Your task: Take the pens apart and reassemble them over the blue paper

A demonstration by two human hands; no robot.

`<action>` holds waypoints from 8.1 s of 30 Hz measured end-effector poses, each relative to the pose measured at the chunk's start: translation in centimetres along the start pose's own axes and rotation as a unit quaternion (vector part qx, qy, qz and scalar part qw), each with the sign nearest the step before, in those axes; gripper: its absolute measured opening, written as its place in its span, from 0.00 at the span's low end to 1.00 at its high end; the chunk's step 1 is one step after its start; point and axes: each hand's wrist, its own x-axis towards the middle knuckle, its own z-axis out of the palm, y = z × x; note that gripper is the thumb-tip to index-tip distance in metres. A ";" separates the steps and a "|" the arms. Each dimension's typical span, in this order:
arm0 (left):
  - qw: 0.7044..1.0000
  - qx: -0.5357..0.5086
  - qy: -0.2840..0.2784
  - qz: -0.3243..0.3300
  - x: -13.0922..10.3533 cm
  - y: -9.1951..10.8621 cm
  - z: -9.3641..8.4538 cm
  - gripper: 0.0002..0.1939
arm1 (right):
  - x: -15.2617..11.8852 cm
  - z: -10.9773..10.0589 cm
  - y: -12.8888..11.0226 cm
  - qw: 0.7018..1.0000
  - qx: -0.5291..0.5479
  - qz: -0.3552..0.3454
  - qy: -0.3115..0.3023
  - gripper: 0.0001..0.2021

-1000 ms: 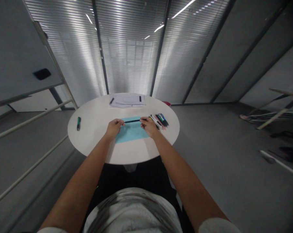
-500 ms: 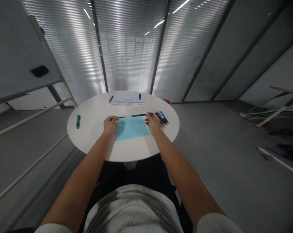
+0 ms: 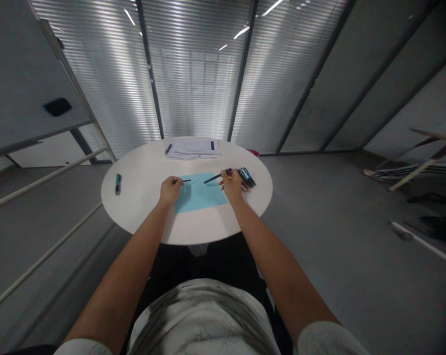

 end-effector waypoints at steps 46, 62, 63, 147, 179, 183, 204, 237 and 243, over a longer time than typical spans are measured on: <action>0.946 -0.307 -0.075 -0.073 -1.1 2.6 -0.6 0.11 | -3.8 2.4 -4.8 0.807 -0.435 -0.293 -0.273 0.12; 0.882 -0.405 -0.192 -0.142 -2.5 4.5 -1.6 0.23 | -6.0 7.0 -4.3 0.779 -0.430 -0.298 -0.347 0.10; 0.875 -0.415 -0.201 -0.148 -2.4 4.5 -1.7 0.24 | -6.0 7.0 -4.2 0.777 -0.432 -0.301 -0.346 0.10; 0.982 -0.172 0.055 -0.057 0.9 -0.3 -1.4 0.08 | -0.3 1.7 -1.2 0.974 0.123 0.187 0.018 0.05; 0.979 -0.203 0.009 -0.010 0.0 0.2 -1.1 0.06 | -3.2 3.0 -1.9 0.863 -0.434 -0.129 -0.225 0.10; 0.987 -0.160 -0.003 0.012 0.1 -0.2 -1.0 0.06 | -3.8 3.1 -2.5 0.825 -0.497 -0.137 -0.230 0.11; 0.915 0.293 -0.145 0.238 -0.9 -0.1 0.1 0.17 | -3.6 2.9 -2.3 0.823 -0.541 -0.085 -0.152 0.15; 0.936 0.287 -0.108 0.171 0.3 -1.2 0.2 0.12 | -3.0 2.9 -1.0 0.895 -0.408 -0.113 -0.143 0.23; 0.940 0.246 -0.128 0.199 0.1 -0.7 0.0 0.11 | -3.9 3.1 -2.2 0.854 -0.461 -0.139 -0.198 0.19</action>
